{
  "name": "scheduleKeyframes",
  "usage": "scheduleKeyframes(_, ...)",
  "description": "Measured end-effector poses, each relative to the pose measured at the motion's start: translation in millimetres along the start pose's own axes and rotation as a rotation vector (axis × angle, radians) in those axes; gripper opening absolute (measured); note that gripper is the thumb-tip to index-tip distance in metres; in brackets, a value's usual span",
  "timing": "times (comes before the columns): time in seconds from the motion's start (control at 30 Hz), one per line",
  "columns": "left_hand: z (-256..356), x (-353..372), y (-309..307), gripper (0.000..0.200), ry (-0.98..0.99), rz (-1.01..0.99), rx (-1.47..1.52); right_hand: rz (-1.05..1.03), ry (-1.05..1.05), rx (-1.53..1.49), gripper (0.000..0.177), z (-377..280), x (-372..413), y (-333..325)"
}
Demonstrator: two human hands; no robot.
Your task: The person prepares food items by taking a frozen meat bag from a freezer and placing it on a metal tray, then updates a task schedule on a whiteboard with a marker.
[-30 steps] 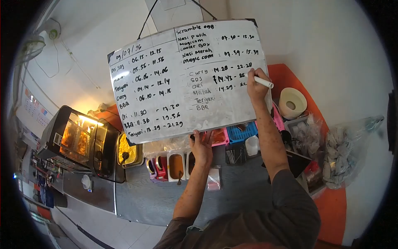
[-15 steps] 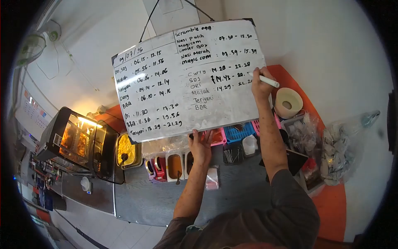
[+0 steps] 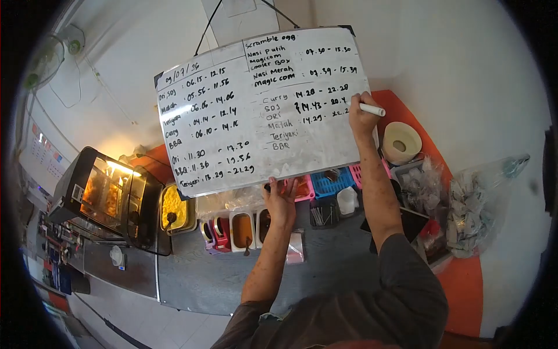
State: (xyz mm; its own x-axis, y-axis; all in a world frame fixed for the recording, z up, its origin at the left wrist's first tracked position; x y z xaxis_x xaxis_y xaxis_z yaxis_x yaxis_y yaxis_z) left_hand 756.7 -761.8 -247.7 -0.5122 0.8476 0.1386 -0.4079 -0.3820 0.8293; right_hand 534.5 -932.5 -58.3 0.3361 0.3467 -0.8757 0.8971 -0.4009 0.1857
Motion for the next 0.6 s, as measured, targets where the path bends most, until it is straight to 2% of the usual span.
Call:
scheduleKeyframes(0.13, 0, 0, 1, 0.032, -0.008, -0.02, -0.006, 0.063, 0.029, -0.003, 0.028, 5, -2, -6)
scheduleKeyframes(0.37, 3, 4, 8, 0.032, -0.002, 0.005, -0.018, 0.043, -0.007, 0.011, 0.029, 11, -2, 2)
scheduleKeyframes(0.47, 3, 4, 8, 0.032, -0.003, 0.006, -0.013, 0.046, 0.049, -0.002, 0.03, 21, 2, 2)
scheduleKeyframes(0.53, 1, 2, 6, 0.032, -0.006, 0.008, -0.005, 0.077, -0.009, -0.004, 0.029, 18, 3, 0)
scheduleKeyframes(0.6, -1, -1, 2, 0.032, 0.005, 0.009, -0.007, 0.119, 0.028, -0.043, 0.027, 19, 6, -5)
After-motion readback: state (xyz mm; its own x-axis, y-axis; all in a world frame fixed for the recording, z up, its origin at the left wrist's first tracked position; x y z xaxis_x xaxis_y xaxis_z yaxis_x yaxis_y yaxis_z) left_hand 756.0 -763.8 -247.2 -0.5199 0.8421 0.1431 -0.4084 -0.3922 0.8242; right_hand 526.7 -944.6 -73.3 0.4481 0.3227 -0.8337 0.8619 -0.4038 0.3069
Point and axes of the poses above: each hand's wrist, its own x-axis away from the middle knuckle, its own y-axis out of the palm, z = x × y, the point moved 8 cm from there along -x, towards the middle knuckle, and after that the axes turned 3 degrees about -y, right-handed, at the moved point
